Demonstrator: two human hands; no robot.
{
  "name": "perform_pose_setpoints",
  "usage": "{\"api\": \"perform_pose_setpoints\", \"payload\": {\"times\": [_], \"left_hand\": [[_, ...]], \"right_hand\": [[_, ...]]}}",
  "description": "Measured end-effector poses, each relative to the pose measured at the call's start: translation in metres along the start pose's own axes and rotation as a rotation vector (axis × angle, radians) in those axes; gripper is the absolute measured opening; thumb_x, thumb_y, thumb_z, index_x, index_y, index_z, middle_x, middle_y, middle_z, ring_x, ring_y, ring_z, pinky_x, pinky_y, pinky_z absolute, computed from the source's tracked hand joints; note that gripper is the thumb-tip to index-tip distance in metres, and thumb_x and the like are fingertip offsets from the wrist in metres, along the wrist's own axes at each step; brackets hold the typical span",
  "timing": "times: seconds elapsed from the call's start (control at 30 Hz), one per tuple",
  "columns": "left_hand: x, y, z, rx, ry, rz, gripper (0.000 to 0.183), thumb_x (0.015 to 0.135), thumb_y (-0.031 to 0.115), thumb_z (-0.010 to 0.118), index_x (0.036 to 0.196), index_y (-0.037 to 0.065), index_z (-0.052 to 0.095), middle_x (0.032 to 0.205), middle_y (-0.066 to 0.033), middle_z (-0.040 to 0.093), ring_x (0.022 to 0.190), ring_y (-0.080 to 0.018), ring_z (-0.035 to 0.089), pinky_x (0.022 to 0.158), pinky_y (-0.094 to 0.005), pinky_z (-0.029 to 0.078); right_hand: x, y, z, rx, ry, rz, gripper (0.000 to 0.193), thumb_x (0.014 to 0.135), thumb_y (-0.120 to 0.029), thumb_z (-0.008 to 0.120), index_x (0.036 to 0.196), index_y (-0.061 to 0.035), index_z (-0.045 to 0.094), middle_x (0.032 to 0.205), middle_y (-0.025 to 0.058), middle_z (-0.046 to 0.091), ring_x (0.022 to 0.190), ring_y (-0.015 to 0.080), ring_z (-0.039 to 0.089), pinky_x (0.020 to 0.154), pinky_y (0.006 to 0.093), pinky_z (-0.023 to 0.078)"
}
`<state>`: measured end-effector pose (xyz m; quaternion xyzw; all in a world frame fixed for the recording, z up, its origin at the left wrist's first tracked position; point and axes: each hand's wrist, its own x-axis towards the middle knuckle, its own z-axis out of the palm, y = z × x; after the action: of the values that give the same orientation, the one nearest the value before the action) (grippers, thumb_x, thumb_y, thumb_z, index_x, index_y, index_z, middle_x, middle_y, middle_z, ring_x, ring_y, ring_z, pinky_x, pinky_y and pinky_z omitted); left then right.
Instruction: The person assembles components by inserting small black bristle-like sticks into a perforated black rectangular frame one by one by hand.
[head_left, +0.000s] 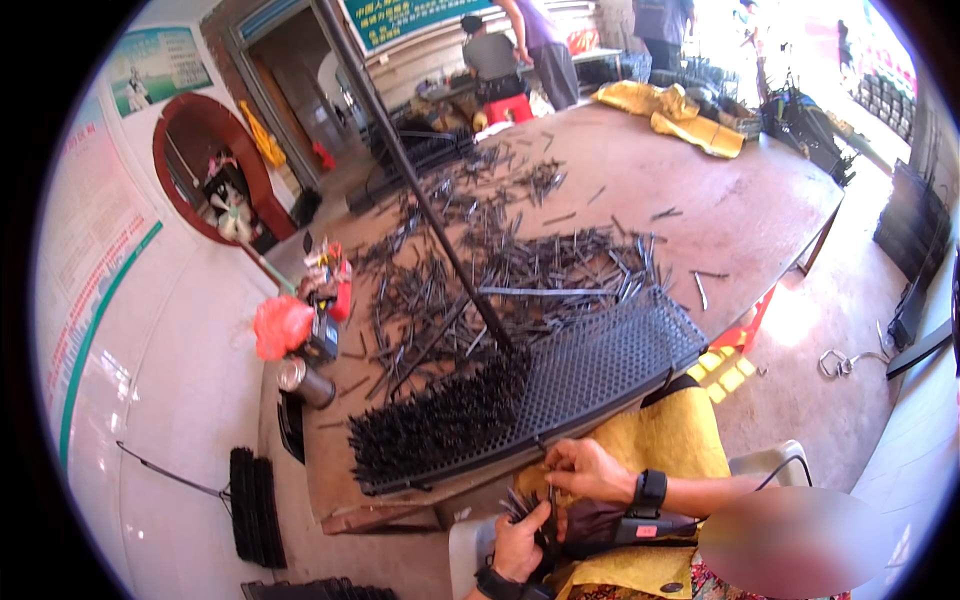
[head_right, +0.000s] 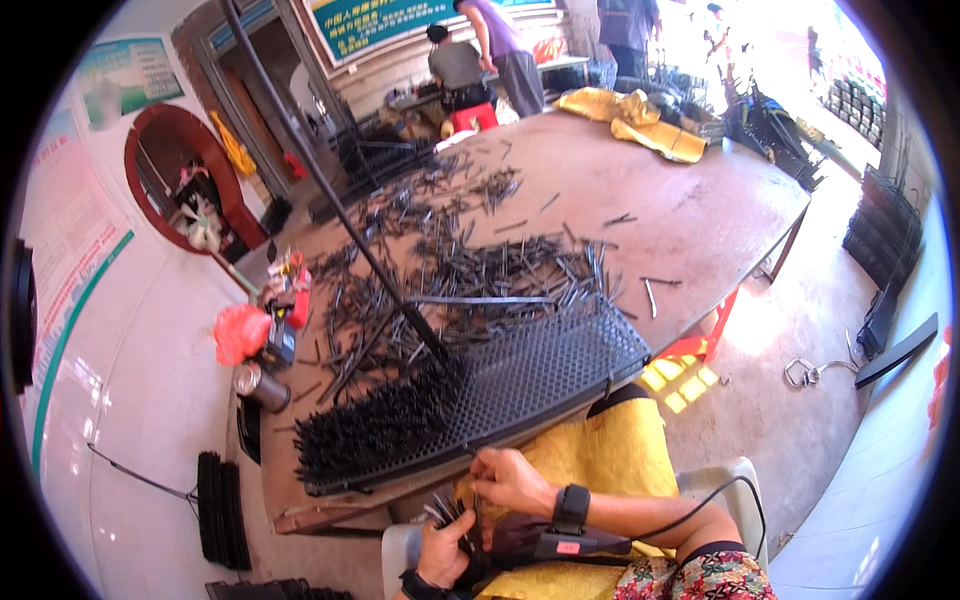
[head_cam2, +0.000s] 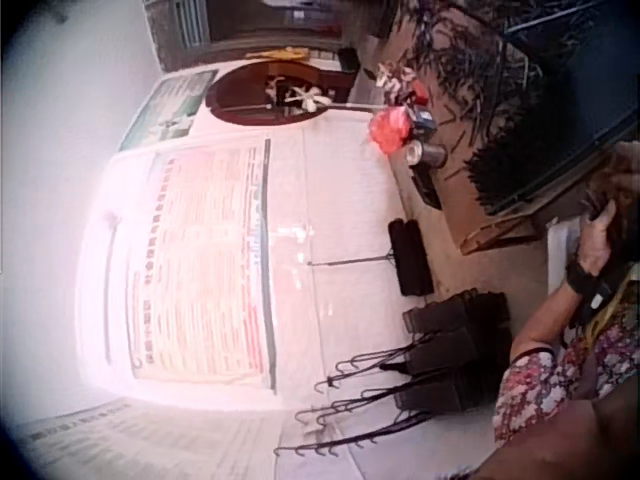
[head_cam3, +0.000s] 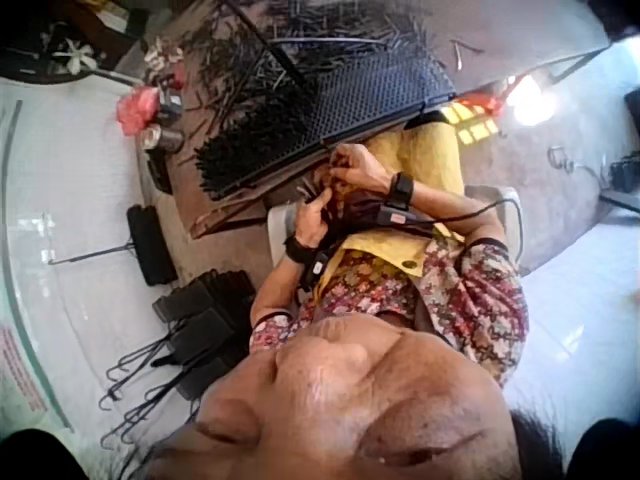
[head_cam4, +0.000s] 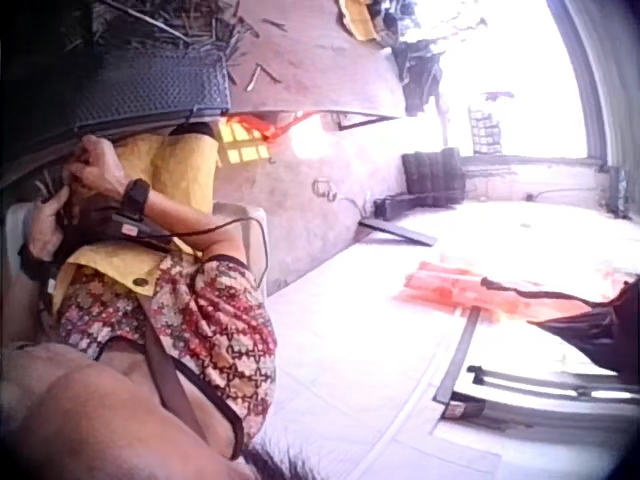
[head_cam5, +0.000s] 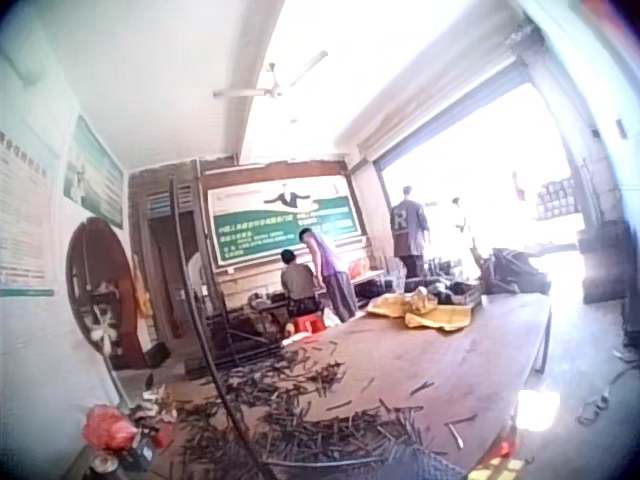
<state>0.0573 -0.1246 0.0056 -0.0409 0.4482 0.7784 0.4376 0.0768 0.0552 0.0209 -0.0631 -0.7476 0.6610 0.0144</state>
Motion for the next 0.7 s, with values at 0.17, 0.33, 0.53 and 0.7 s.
{"api": "perform_pose_setpoints", "payload": {"times": [0.17,0.33,0.53,0.7], "left_hand": [[-0.009,-0.005,-0.003,0.043,0.087,0.05,0.022,0.084,0.003,0.055,0.105,-0.001,0.057,0.091,-0.009,0.062,0.075,-0.0194,0.061,0.066,-0.0297,0.05],[-0.008,-0.01,0.0,0.205,0.208,0.06,0.027,0.08,0.0,0.06,0.107,-0.003,0.059,0.101,-0.0079,0.062,0.086,-0.0195,0.061,0.077,-0.0293,0.05],[-0.009,-0.008,0.009,0.385,0.247,0.173,0.023,0.08,-0.001,0.06,0.103,-0.003,0.061,0.099,-0.0071,0.063,0.083,-0.0178,0.06,0.074,-0.028,0.049],[0.003,-0.015,0.012,0.4,0.274,0.187,0.019,0.079,0.001,0.061,0.097,-0.004,0.063,0.089,-0.0057,0.063,0.075,-0.0155,0.057,0.068,-0.0276,0.048]], "right_hand": [[-0.021,-0.008,0.001,0.171,-0.079,0.114,0.031,0.078,-0.008,0.062,0.1,0.0079,0.048,0.071,0.0114,0.06,0.062,0.0162,0.059,0.049,0.0273,0.047],[-0.03,0.003,-0.002,0.338,-0.15,0.137,0.036,0.077,-0.001,0.058,0.107,0.0111,0.043,0.07,0.0154,0.061,0.059,0.0194,0.061,0.049,0.0279,0.049],[-0.032,0.018,0.003,0.297,-0.095,0.046,0.028,0.075,-0.006,0.06,0.098,0.0091,0.054,0.072,0.0108,0.061,0.064,0.0134,0.059,0.056,0.0264,0.048],[-0.036,0.025,-0.003,0.343,-0.062,-0.031,0.031,0.077,-0.011,0.06,0.101,0.0062,0.051,0.076,0.0074,0.058,0.068,0.0129,0.055,0.058,0.0252,0.044]]}}
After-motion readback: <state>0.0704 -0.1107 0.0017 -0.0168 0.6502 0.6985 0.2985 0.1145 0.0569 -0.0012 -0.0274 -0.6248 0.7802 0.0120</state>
